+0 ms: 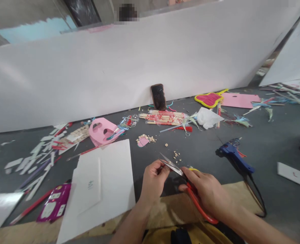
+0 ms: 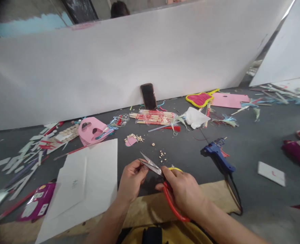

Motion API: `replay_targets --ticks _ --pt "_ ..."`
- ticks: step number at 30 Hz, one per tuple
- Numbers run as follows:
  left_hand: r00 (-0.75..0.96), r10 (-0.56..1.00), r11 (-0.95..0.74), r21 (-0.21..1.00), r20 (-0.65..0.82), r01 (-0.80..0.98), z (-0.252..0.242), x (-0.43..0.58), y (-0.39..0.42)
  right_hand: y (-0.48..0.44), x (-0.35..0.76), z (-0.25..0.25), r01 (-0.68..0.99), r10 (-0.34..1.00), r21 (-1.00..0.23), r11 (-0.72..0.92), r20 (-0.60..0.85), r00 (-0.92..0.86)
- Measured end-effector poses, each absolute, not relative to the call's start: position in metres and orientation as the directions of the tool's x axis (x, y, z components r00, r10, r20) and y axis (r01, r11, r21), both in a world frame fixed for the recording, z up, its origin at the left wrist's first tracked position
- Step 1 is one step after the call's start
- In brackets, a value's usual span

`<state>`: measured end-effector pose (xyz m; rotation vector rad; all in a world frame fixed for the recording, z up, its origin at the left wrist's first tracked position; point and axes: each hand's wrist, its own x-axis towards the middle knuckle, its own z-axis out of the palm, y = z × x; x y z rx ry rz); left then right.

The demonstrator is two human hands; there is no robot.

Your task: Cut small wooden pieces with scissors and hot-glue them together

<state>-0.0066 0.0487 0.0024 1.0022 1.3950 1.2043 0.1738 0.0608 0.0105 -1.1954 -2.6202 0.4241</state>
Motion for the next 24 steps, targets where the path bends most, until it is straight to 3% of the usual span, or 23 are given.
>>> replay_targets --ticks 8,16,24 --pt "-0.139 0.979 0.15 0.988 -0.146 0.017 0.004 -0.007 0.05 0.065 0.175 0.02 0.713 0.789 -0.402 0.575 0.043 -0.613" --pt "-0.025 0.981 0.192 0.98 -0.194 -0.044 0.009 -0.007 0.051 0.063 0.176 0.019 0.698 0.775 -0.387 0.602 0.073 -0.628" --pt "-0.042 0.976 0.212 0.977 -0.211 0.003 0.004 -0.011 0.05 0.064 0.174 0.015 0.712 0.778 -0.365 0.6 0.062 -0.625"
